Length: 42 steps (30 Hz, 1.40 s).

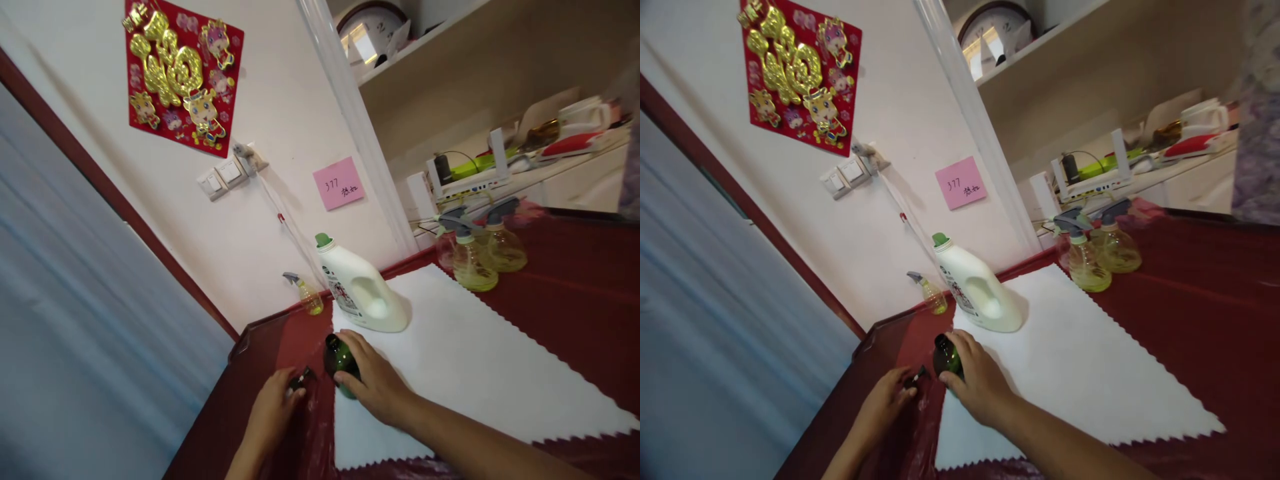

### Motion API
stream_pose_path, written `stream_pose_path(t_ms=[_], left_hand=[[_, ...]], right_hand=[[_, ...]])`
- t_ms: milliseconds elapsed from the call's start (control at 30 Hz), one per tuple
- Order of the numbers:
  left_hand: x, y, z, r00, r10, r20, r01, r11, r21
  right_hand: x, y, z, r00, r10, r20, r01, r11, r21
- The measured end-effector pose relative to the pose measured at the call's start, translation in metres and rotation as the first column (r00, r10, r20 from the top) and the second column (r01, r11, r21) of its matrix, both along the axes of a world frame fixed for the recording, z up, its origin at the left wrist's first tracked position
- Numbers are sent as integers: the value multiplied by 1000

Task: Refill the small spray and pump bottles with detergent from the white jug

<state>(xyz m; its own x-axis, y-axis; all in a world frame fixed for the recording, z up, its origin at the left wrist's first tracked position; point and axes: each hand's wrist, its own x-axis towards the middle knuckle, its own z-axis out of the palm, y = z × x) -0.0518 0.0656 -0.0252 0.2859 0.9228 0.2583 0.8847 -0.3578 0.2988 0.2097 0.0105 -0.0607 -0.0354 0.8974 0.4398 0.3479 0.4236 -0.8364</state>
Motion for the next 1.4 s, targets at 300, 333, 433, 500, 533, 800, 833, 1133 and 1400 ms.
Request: stream_pose_path(t_ms=[300, 333, 433, 500, 533, 800, 833, 1133, 1400], left_hand=[[18, -2, -7, 998, 11, 56, -14, 999, 45], [18, -2, 1, 995, 7, 99, -14, 997, 70], [21, -2, 32, 967, 19, 252, -60, 986, 155], [33, -7, 57, 923, 31, 384, -121, 970, 212], [41, -11, 69, 885, 15, 465, -139, 962, 235], [116, -35, 118, 116, -274, 955, 19, 962, 274], [119, -33, 115, 106, -270, 957, 36, 963, 268], [137, -10, 79, 108, -159, 981, 56, 987, 153], [137, -10, 13, 314, 48, 948, 91, 993, -80]], right_hand=[[-1, 2, -2, 1000, 3, 22, -3, 1000, 6], [-1, 2, -2, 1000, 5, 23, -5, 1000, 2], [0, 1, -2, 1000, 10, 25, -9, 1000, -9], [0, 1, -1, 1000, 10, 26, -10, 1000, -12], [1, 1, -1, 1000, 10, 25, -10, 1000, -13], [1, 3, 0, 1000, 8, 17, -8, 1000, -9], [1, 3, -1, 1000, 6, 14, -6, 1000, -9], [0, 3, 3, 1000, 2, 8, -1, 1000, -5], [1, 2, 6, 999, 4, 40, -3, 1000, -28]])
